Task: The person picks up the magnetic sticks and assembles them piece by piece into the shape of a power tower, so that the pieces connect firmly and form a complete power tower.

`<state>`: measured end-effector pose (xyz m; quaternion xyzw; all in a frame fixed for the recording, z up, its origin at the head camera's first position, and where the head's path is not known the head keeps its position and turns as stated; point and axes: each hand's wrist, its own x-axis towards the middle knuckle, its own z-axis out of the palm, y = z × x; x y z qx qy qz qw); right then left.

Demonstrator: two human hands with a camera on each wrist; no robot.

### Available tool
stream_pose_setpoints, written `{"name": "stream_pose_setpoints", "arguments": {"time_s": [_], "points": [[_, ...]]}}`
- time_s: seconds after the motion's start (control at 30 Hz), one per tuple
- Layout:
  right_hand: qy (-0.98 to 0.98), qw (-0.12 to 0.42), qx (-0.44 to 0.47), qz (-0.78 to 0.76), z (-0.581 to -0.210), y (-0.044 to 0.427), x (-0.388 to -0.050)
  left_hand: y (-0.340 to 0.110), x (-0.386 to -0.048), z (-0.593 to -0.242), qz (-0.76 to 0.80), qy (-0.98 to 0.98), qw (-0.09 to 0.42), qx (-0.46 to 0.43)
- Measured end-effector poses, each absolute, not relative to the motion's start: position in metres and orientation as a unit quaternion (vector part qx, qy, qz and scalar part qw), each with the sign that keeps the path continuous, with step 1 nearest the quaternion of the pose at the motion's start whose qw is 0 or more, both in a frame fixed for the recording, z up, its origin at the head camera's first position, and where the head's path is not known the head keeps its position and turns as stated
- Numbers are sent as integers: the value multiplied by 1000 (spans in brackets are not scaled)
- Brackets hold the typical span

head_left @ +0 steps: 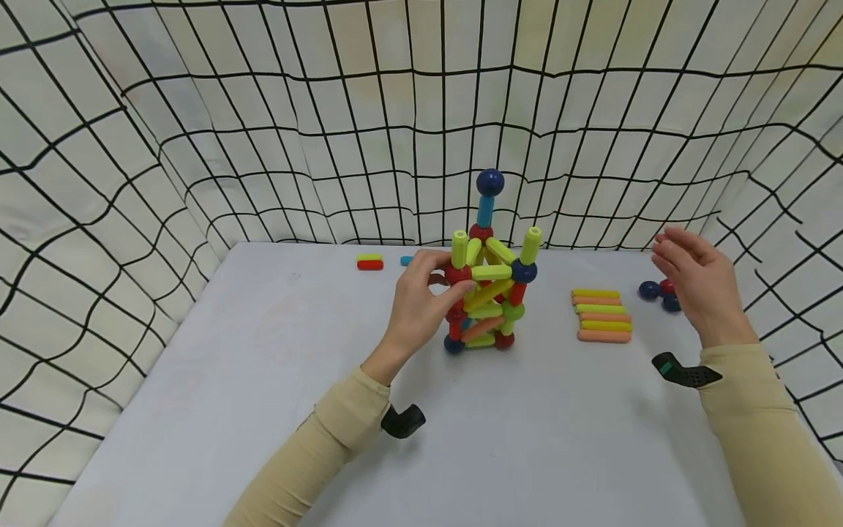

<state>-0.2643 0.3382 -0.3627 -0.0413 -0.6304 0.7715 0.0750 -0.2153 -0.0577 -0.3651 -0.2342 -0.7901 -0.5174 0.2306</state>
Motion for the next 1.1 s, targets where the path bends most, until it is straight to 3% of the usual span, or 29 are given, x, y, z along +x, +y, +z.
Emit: {"name": "stream_pose_setpoints", "arguments": {"time_s": [0.17,0.27,0.5,0.93,1.1], "points": [[-656,112,-171,726,-392,377,-263,-56,-215,-365,-518,-795,224,-224],[-710,97,-216,663,-409,395,-263,-55,-214,-363,-519,-796,219,-219],[-889,-22,-173,423,-442,419,-259,-53,-212,-359,-524,-800,200,-214],[-904,7,-198,380,-458,411,-265,-53,-211,-360,-539,-795,175,-218],[-901,19,-214,376,-461,408,-267,-57,-208,-357,-573,-777,143,-218]]}}
